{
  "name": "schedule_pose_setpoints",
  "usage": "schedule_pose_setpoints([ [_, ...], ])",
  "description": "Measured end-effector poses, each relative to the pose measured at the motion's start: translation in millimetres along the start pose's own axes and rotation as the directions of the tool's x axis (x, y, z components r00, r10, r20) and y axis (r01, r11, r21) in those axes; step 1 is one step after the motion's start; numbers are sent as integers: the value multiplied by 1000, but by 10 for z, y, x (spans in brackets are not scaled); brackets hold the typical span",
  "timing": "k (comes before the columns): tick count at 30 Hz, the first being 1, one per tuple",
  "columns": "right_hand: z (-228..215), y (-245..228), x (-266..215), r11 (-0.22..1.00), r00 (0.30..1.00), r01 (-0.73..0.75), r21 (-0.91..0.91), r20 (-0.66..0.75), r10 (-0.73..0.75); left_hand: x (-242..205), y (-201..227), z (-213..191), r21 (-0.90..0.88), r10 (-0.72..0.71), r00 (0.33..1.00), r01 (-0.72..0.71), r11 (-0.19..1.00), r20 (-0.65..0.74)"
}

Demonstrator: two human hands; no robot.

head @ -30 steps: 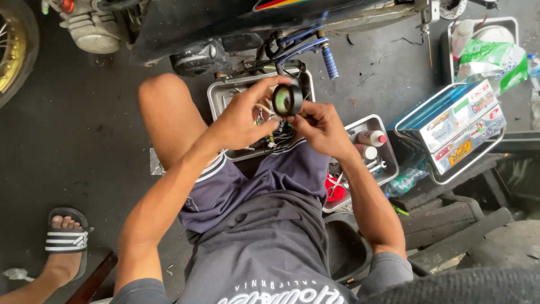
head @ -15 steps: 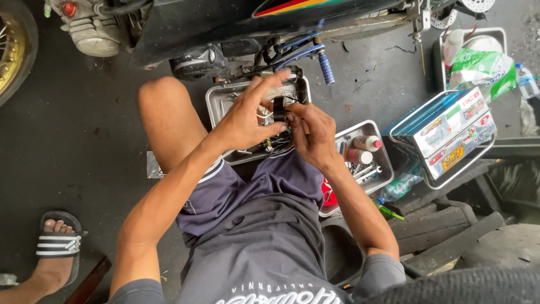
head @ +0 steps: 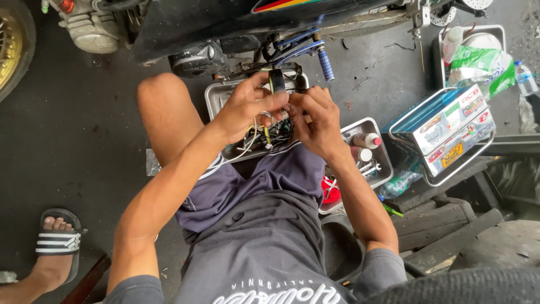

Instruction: The person sits on the floor in a workshop and works on the wiring of a motorcycle. They use electrical tape to wrap and secure wires in the motorcycle's under-seat area. The person also briefly handles a green plastic bottle before returning to the wiring task.

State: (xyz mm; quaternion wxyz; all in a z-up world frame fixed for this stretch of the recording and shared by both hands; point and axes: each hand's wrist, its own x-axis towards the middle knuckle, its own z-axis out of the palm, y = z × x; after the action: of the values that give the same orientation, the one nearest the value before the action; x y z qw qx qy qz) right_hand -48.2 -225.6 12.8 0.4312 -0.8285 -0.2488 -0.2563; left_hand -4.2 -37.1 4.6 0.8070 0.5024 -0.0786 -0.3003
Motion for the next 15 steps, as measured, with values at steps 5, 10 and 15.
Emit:
schedule_pose_setpoints([
  [5,-29,51,-54,981,984,-175,79,39,173,20,-97,44,18,191,969,-191,981,-159],
  [10,-159,61,-73,769,858,-513,382,208,469,-273,348,-23,727,389,806,-580,366,446],
  [15,-132,-80,39,678,824,-566,470,354,442,-171,208,-18,866,480,859,-367,340,176],
])
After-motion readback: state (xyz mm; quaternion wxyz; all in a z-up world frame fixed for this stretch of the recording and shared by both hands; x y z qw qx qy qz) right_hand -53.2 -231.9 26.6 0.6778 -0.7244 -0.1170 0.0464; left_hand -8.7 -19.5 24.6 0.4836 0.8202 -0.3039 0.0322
